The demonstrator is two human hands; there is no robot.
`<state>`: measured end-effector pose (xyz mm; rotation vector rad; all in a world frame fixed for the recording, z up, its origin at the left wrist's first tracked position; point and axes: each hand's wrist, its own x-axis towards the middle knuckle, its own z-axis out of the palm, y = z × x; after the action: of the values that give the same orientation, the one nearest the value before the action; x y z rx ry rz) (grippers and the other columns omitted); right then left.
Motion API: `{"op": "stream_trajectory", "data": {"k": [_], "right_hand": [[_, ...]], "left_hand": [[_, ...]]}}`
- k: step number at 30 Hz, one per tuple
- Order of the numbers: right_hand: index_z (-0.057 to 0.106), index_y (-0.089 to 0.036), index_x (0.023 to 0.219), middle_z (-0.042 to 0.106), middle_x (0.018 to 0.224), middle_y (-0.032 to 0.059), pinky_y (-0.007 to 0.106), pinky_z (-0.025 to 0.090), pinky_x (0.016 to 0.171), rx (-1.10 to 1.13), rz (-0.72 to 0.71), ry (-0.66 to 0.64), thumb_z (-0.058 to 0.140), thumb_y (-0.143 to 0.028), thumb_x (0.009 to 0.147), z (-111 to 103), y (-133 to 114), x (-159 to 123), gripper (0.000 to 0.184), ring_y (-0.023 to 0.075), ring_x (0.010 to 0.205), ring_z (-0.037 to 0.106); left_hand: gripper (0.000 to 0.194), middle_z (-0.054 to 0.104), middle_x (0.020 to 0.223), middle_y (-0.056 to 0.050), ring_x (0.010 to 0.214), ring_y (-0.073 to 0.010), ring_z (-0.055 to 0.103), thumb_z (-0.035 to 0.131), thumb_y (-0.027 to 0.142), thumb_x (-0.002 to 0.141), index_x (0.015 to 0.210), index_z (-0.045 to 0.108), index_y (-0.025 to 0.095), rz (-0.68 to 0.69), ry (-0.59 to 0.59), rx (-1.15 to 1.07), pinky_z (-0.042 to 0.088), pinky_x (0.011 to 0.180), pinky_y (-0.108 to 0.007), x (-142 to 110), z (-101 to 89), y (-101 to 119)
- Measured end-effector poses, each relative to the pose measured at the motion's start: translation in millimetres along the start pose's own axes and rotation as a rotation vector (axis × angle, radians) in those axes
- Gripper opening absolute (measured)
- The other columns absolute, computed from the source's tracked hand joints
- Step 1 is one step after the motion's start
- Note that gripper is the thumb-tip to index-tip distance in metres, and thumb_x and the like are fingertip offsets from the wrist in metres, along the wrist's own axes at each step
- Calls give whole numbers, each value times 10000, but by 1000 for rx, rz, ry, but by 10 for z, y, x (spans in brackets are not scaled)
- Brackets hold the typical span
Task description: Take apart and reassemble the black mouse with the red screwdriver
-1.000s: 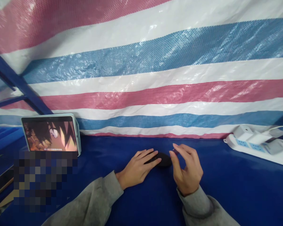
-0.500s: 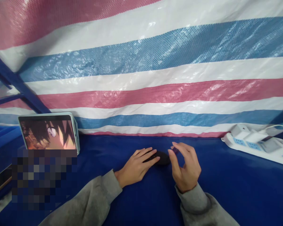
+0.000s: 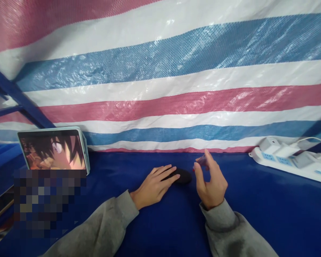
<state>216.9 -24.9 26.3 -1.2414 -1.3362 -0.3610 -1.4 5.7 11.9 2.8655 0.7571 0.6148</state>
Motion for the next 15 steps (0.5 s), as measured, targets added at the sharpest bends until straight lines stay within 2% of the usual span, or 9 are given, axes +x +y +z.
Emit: {"op": "stream_trajectory", "data": {"k": [2, 4, 6, 8, 10, 11, 15], "right_hand": [[554, -145, 1373, 719, 860, 61, 302, 544, 713, -61, 61, 47, 666, -300, 866, -37, 2, 20, 542, 160, 676, 661], [592, -143, 1328, 685, 751, 27, 273, 517, 648, -134, 141, 5, 660, -378, 861, -86, 21, 32, 527, 136, 584, 615], [627, -156, 1279, 598, 583, -27, 257, 481, 584, -205, 199, -155, 607, -431, 876, -124, 69, 18, 488, 127, 496, 564], [647, -175, 1242, 539, 498, -51, 264, 449, 541, -265, 242, -407, 546, -443, 882, -133, 143, -30, 461, 145, 459, 561], [656, -172, 1219, 560, 490, -40, 287, 423, 525, -338, 262, -663, 510, -410, 870, -113, 222, -97, 447, 175, 467, 578], [655, -173, 1220, 604, 529, -24, 297, 420, 532, -381, 275, -749, 505, -389, 864, -98, 253, -130, 443, 188, 492, 597], [637, -185, 1256, 707, 661, 27, 314, 428, 576, -485, 281, -939, 501, -364, 867, -46, 288, -221, 450, 231, 630, 679]], "left_hand": [[456, 420, 1544, -72, 1449, -239, 356, 448, 222, 1010, 1462, 412, 264, 1, 6, -15, 381, 1122, -455, -3, 4, -4], [487, 412, 1540, -87, 1442, -241, 359, 493, 205, 988, 1463, 402, 264, -4, 15, -26, 372, 1130, -447, -4, 9, -8], [503, 441, 1497, -107, 1394, -246, 420, 524, 169, 970, 1450, 414, 269, -27, 20, -30, 408, 1095, -430, -4, 13, -9], [501, 492, 1416, -121, 1314, -256, 499, 545, 154, 959, 1435, 431, 263, -62, 18, -26, 460, 1029, -418, -6, 12, -6], [492, 529, 1348, -122, 1236, -264, 553, 556, 182, 962, 1433, 431, 252, -101, 23, -22, 490, 976, -419, -11, 7, 0], [483, 540, 1330, -118, 1203, -263, 571, 551, 200, 970, 1434, 429, 248, -122, 30, -24, 495, 967, -423, -14, 3, 2], [409, 584, 1284, -86, 1107, -229, 613, 462, 245, 1020, 1428, 437, 247, -212, 116, -90, 500, 967, -408, -19, -5, -13]]}}
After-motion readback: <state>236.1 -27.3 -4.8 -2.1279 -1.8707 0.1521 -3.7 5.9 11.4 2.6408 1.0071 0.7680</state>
